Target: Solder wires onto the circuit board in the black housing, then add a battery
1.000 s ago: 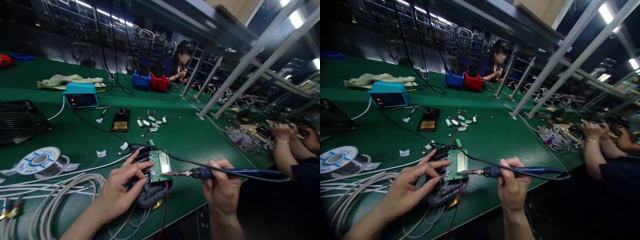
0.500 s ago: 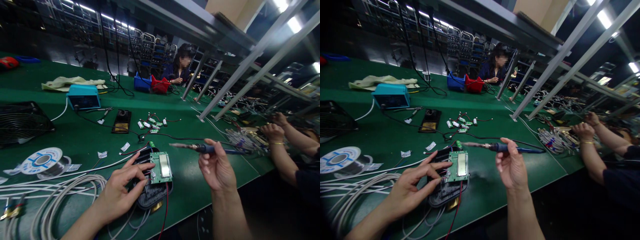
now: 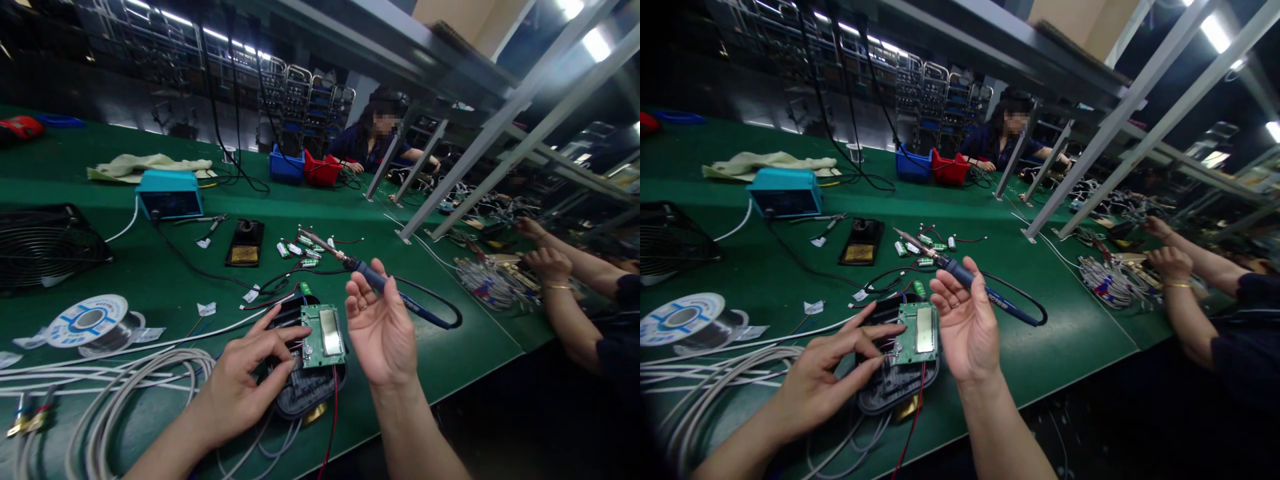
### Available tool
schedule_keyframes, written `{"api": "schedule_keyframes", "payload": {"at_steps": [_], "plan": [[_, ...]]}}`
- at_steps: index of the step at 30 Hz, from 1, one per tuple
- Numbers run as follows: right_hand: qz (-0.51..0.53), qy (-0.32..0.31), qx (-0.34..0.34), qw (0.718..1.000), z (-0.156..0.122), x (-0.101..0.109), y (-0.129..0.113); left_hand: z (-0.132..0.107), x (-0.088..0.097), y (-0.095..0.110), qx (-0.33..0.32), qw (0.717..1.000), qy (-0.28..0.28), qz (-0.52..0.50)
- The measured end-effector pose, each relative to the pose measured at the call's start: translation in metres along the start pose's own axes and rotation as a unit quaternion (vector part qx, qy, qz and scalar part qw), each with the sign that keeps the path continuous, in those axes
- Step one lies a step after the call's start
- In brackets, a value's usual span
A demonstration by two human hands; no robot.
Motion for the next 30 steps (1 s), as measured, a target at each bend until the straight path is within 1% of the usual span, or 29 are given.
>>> {"api": "schedule_keyframes", "payload": {"at_steps": [4, 12, 17, 21, 24, 28, 30], "plan": [[-0.038, 0.005, 0.032, 0.999, 0.000, 0.002, 0.004, 0.001, 0.000, 0.000, 0.010, 1.000, 0.007, -0.008], [-0.106, -0.032, 0.027, 0.993, -0.002, 0.009, 0.014, 0.000, 0.000, 0.000, 0.014, 1.000, 0.011, -0.013], [-0.109, -0.035, 0.022, 0.993, -0.004, 0.011, 0.015, -0.001, -0.002, 0.000, 0.008, 1.000, 0.015, -0.015], [-0.098, -0.025, 0.023, 0.995, -0.003, 0.012, 0.015, 0.001, -0.002, 0.002, -0.005, 1.000, 0.017, -0.009], [-0.092, -0.026, 0.026, 0.995, -0.003, 0.014, 0.015, 0.002, 0.003, 0.002, -0.023, 1.000, 0.010, 0.009], [-0.086, -0.024, 0.036, 0.995, -0.003, 0.018, 0.014, 0.003, 0.015, -0.010, 0.017, 0.999, 0.001, 0.049], [-0.081, -0.019, 0.037, 0.996, -0.004, 0.021, 0.014, 0.004, 0.020, -0.014, 0.015, 0.998, -0.003, 0.069]]}}
Point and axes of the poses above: each hand's wrist, its own z-axis towards the middle knuckle, its own x-axis out of the back of the hand, y = z × x, the point moved 5 cm from there along z, towards the middle knuckle, and after that the axes turned 13 degrees about y, right-handed, at the moved point
